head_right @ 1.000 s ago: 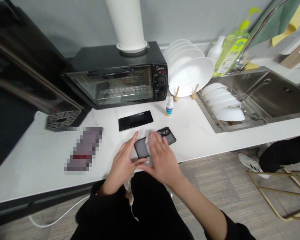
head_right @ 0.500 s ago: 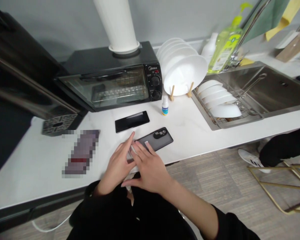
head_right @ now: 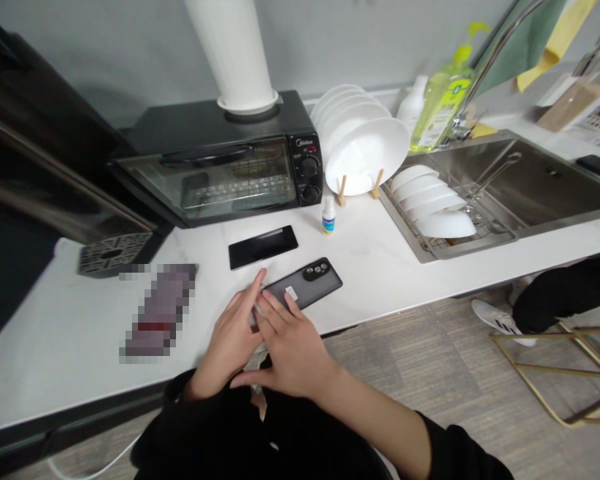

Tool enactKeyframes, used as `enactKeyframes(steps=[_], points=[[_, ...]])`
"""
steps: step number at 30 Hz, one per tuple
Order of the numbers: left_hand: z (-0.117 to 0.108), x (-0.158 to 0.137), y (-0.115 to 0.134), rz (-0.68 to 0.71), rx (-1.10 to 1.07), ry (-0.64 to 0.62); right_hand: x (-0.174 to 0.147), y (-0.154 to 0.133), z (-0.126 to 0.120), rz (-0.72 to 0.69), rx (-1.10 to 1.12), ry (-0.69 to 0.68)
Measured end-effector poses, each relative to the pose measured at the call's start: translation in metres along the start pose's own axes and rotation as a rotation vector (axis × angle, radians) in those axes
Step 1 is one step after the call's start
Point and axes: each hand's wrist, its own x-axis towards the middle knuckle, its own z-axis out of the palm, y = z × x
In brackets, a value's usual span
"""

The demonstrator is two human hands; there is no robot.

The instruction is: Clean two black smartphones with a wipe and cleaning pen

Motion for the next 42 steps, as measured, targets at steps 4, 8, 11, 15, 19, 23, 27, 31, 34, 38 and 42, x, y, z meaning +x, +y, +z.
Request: enactKeyframes(steps=[4,8,11,15,19,23,27,31,34,38,42], points=[[-0.002,0.000,0.001,0.014,0.031,0.007,-0.016,0.030,-0.020,0.044,-0.113,0.001],[-0.003,0.003,0.002,0.039,0.068,-0.002,-0.046,0.082,-0.044,0.257,-0.253,0.101],[-0.011,0.008,-0.001,0.080,0.111,-0.034,-0.057,0.096,-0.049,0.350,-0.189,0.134],[-0.036,0.025,-0.008,0.128,0.289,-0.056,-0.053,0.091,-0.047,0.363,-0.087,0.169],[-0.060,0.058,-0.022,0.092,0.398,-0.012,-0.039,0.097,-0.051,0.290,0.000,0.208],[-0.059,0.088,-0.046,0.025,0.418,-0.031,-0.024,0.107,-0.053,0.112,0.031,0.119],[-0.049,0.095,-0.059,0.005,0.358,-0.041,-0.018,0.108,-0.051,0.079,-0.003,0.053],[-0.046,0.091,-0.050,-0.012,0.453,-0.007,-0.019,0.107,-0.050,0.093,-0.018,0.062],[-0.051,0.086,-0.038,-0.054,0.542,0.003,-0.019,0.106,-0.050,0.093,-0.014,0.075],[-0.064,0.070,-0.021,-0.119,0.420,0.169,-0.019,0.105,-0.050,0.106,-0.018,0.082],[-0.063,0.043,-0.003,-0.164,-0.127,0.183,-0.022,0.105,-0.050,0.222,0.006,0.157]])
